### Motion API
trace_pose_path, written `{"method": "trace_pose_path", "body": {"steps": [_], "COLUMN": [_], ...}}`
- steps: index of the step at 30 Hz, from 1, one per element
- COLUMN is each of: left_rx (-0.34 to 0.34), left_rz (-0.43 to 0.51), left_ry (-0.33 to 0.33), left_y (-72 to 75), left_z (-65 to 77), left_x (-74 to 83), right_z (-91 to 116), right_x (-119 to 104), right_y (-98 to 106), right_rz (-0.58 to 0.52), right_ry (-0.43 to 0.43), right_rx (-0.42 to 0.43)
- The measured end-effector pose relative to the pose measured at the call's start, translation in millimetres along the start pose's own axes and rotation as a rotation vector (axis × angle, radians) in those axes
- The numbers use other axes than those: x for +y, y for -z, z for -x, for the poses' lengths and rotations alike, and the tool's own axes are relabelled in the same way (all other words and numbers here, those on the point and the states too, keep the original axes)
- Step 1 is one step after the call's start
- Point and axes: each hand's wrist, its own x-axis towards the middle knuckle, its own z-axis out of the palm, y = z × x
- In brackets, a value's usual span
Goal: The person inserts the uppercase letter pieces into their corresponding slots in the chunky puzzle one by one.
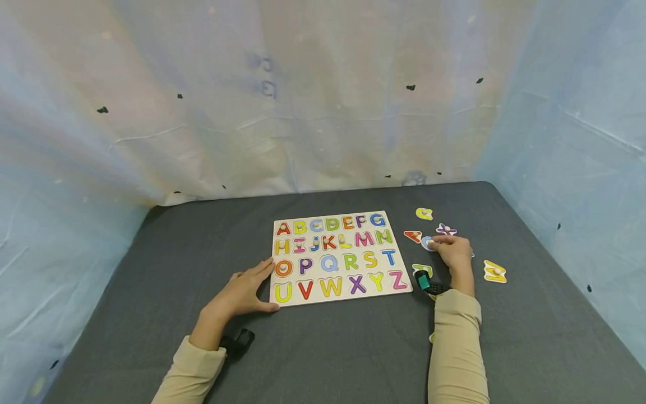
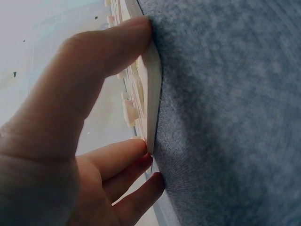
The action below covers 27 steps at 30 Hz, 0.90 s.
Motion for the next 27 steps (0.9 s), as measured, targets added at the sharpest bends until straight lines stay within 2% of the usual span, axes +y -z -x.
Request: {"method": "trace_pose_path", "body": {"steps": [14,20,27], "left_rx": [-0.002,-0.003,0.002], "left_rz": [0.002,0.002,0.002], "left_ry": [0.000,0.003,0.000], "left_y": [-0.8,-1.9,-2.2], "left_z": [0.0,-0.1,-0.5], "left_x": [-0.4,-1.2,-1.7], "right_z": [2.2,5.5,8.5], "right_x": [-4.0,-11.1,-23.8], "right_y": [3.7,4.1,-0.3], "right_rz": [0.048,0.051,0.066], "right_ry": [0.075,0.091,0.185], "right_rx": [-0.005,-0.044,-0.086]}}
